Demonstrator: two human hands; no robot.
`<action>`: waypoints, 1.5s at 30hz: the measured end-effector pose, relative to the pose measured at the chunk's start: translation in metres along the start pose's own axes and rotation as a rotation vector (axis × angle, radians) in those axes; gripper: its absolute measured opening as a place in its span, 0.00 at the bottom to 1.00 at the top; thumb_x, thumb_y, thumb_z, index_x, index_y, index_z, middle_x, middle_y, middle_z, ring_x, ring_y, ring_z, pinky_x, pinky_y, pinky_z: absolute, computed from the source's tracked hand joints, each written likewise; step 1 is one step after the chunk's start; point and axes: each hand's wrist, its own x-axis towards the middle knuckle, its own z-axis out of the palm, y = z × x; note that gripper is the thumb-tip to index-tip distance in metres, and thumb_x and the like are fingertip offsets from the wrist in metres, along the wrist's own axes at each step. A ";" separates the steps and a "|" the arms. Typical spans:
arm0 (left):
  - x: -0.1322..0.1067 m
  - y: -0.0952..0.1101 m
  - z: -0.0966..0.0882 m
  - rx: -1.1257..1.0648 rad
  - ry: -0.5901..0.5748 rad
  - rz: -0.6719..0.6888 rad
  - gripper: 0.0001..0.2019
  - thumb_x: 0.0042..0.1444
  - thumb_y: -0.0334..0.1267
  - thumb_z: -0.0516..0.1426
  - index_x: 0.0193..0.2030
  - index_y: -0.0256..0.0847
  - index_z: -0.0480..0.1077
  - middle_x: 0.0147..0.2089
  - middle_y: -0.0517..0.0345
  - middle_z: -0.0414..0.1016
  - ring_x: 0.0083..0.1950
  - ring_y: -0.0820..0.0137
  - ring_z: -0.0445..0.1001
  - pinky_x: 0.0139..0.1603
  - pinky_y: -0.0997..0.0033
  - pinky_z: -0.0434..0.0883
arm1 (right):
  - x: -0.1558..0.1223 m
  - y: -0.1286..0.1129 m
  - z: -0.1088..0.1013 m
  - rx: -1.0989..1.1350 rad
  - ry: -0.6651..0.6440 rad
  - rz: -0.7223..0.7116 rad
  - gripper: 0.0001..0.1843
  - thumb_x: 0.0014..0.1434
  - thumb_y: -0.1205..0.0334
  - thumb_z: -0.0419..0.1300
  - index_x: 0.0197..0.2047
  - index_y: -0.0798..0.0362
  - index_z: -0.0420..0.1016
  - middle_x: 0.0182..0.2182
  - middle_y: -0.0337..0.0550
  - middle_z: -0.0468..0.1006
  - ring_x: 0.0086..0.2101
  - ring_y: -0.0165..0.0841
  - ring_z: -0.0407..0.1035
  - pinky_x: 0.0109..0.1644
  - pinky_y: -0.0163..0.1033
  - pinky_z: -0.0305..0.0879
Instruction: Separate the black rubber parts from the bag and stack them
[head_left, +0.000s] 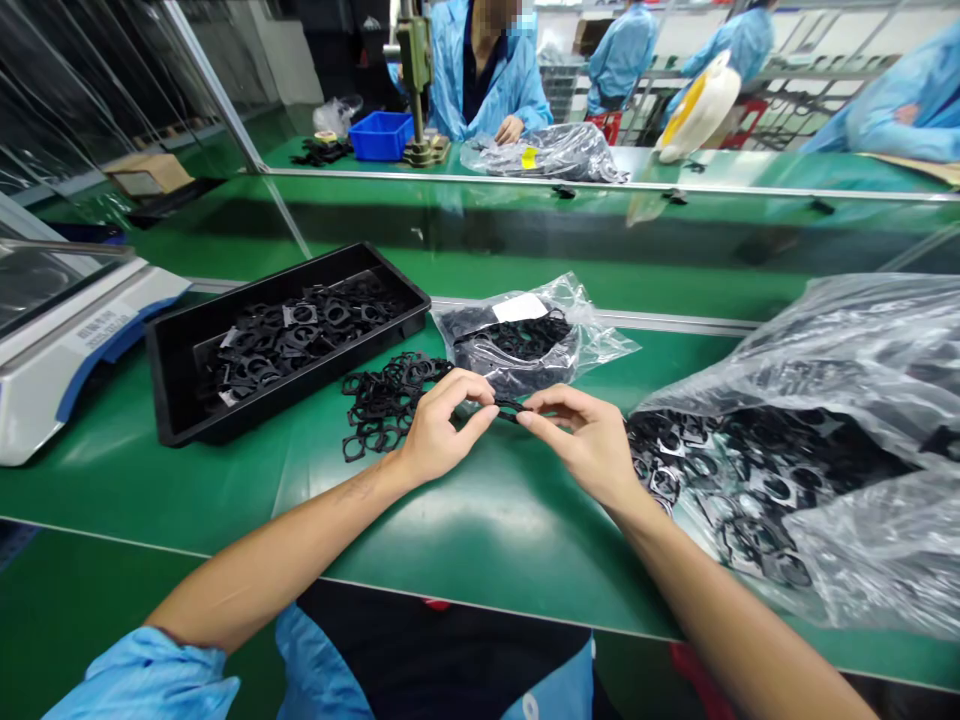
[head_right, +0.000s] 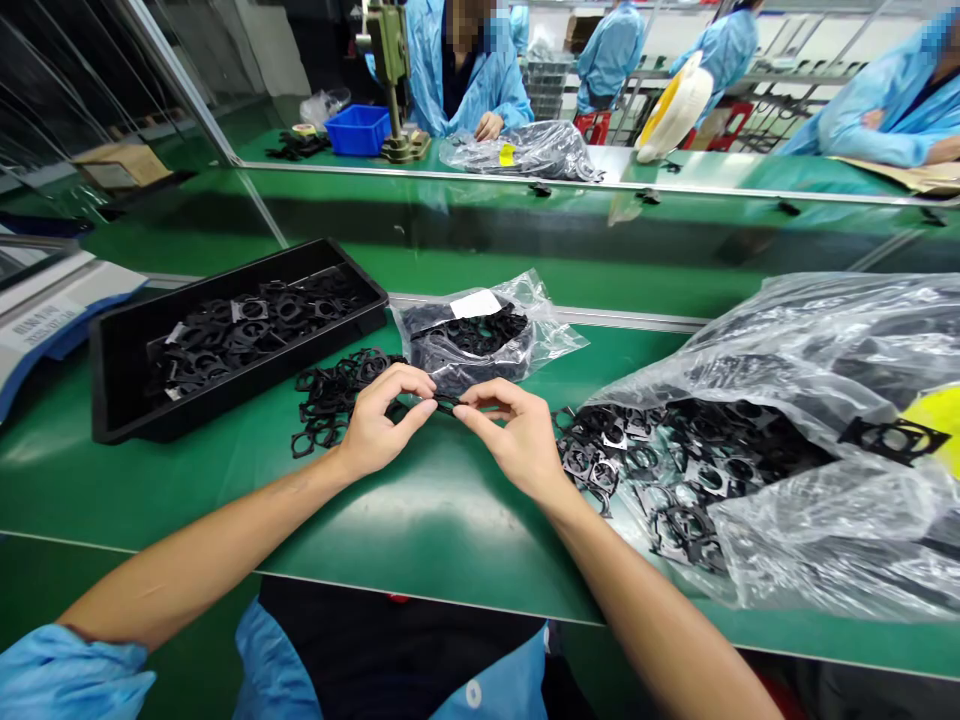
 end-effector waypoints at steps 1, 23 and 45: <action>0.000 0.000 0.000 -0.009 -0.003 -0.005 0.03 0.61 0.33 0.59 0.36 0.40 0.69 0.39 0.55 0.75 0.44 0.68 0.75 0.47 0.67 0.72 | 0.000 0.000 0.000 -0.012 -0.003 -0.007 0.20 0.48 0.43 0.72 0.30 0.52 0.78 0.32 0.43 0.81 0.34 0.37 0.75 0.39 0.41 0.73; -0.003 0.004 0.000 -0.012 -0.049 -0.055 0.03 0.61 0.32 0.58 0.35 0.39 0.69 0.33 0.59 0.74 0.36 0.72 0.73 0.41 0.72 0.71 | -0.002 -0.004 0.000 -0.069 0.020 0.011 0.11 0.52 0.53 0.69 0.29 0.50 0.76 0.31 0.42 0.80 0.34 0.37 0.75 0.44 0.43 0.73; 0.001 0.000 -0.002 0.032 0.022 0.061 0.04 0.59 0.30 0.60 0.39 0.41 0.75 0.34 0.57 0.76 0.38 0.70 0.74 0.41 0.68 0.72 | 0.000 -0.001 -0.001 -0.057 -0.072 -0.052 0.05 0.53 0.64 0.63 0.36 0.50 0.75 0.40 0.43 0.79 0.42 0.38 0.74 0.45 0.42 0.74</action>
